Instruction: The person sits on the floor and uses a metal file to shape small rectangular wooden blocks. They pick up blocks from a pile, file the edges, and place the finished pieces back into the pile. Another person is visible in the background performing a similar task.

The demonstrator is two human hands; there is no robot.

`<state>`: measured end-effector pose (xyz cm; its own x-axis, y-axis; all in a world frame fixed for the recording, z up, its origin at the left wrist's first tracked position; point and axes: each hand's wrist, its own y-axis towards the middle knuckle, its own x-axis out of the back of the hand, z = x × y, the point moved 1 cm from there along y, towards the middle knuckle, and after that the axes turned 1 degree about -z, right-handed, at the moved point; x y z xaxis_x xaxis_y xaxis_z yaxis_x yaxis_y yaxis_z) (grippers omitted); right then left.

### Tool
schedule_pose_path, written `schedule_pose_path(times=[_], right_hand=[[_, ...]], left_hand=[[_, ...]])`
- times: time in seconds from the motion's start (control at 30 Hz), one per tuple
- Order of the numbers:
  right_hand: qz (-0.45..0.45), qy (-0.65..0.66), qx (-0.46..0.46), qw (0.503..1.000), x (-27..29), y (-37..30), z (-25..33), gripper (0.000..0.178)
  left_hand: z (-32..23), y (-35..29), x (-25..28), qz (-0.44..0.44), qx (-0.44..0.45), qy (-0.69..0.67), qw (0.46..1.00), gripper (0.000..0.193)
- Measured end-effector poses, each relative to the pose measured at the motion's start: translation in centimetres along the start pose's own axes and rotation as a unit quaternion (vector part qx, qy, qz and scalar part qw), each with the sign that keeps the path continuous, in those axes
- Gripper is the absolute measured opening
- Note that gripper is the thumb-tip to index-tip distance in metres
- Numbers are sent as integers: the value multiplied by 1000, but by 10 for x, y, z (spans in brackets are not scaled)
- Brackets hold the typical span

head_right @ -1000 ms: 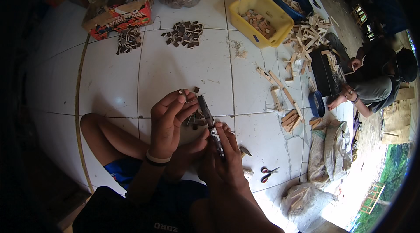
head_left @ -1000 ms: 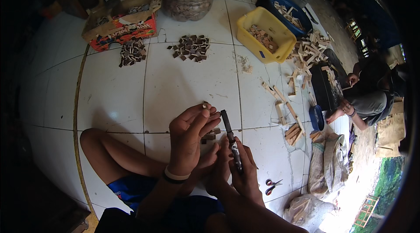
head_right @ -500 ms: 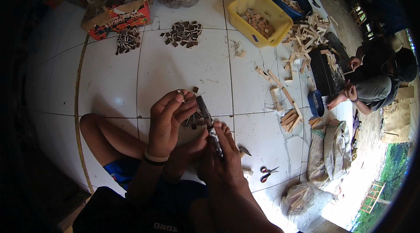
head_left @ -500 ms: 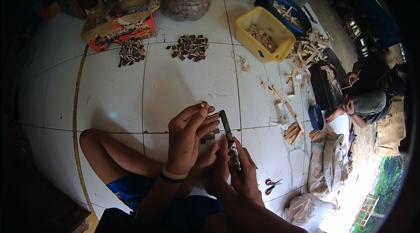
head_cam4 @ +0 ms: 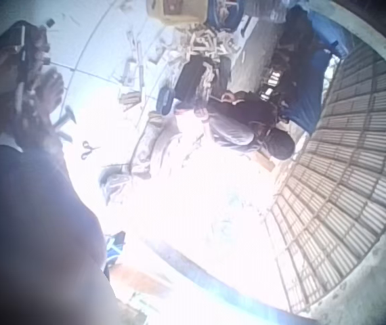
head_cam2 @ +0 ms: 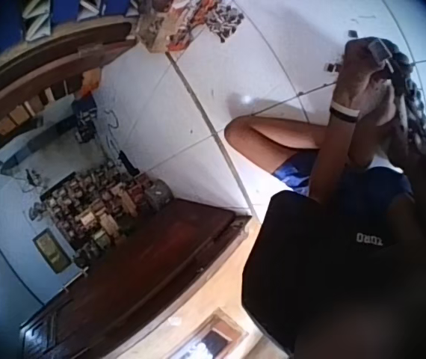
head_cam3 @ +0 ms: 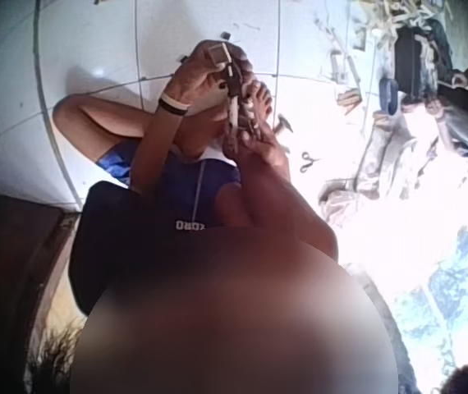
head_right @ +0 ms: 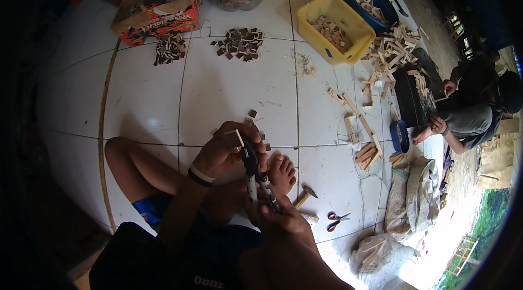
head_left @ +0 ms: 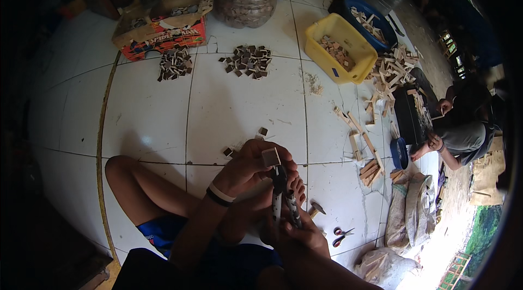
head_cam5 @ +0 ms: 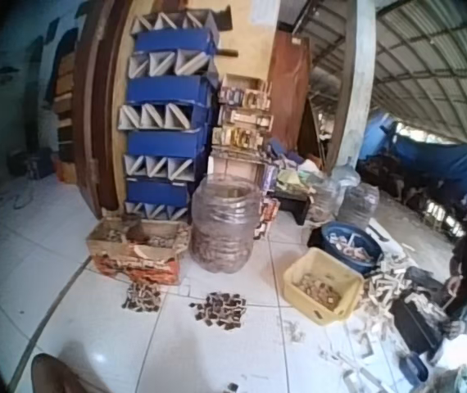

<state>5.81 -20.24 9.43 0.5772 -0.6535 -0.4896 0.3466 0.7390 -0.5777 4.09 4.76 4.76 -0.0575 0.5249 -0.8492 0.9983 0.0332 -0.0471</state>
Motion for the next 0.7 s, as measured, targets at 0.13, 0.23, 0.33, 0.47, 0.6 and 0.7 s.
schedule_pose_path(times=[0.13, 0.23, 0.33, 0.47, 0.6, 0.7], right_hand=[[20, 45, -6, 999, -6, -3, 6, 59], [8, 54, -3, 999, -4, -1, 1, 56], [-14, 5, 15, 1000, 0, 8, -6, 58], [-104, -338, 244, 903, 5, 33, -6, 59], [-143, -470, 293, 820, 7, 42, 5, 62], [-123, -472, 296, 821, 5, 39, 9, 62]], left_hand=[[-9, 3, -3, 43, -17, 52, 998, 41], [-12, 4, -5, 24, 8, 37, 999, 39], [-12, 5, -4, 3, 16, 42, 999, 43], [-8, 7, -1, -9, 11, 15, 1000, 54], [-6, 15, -3, -4, -14, 15, 1000, 64], [-14, 13, -4, 41, -11, 32, 999, 67]])
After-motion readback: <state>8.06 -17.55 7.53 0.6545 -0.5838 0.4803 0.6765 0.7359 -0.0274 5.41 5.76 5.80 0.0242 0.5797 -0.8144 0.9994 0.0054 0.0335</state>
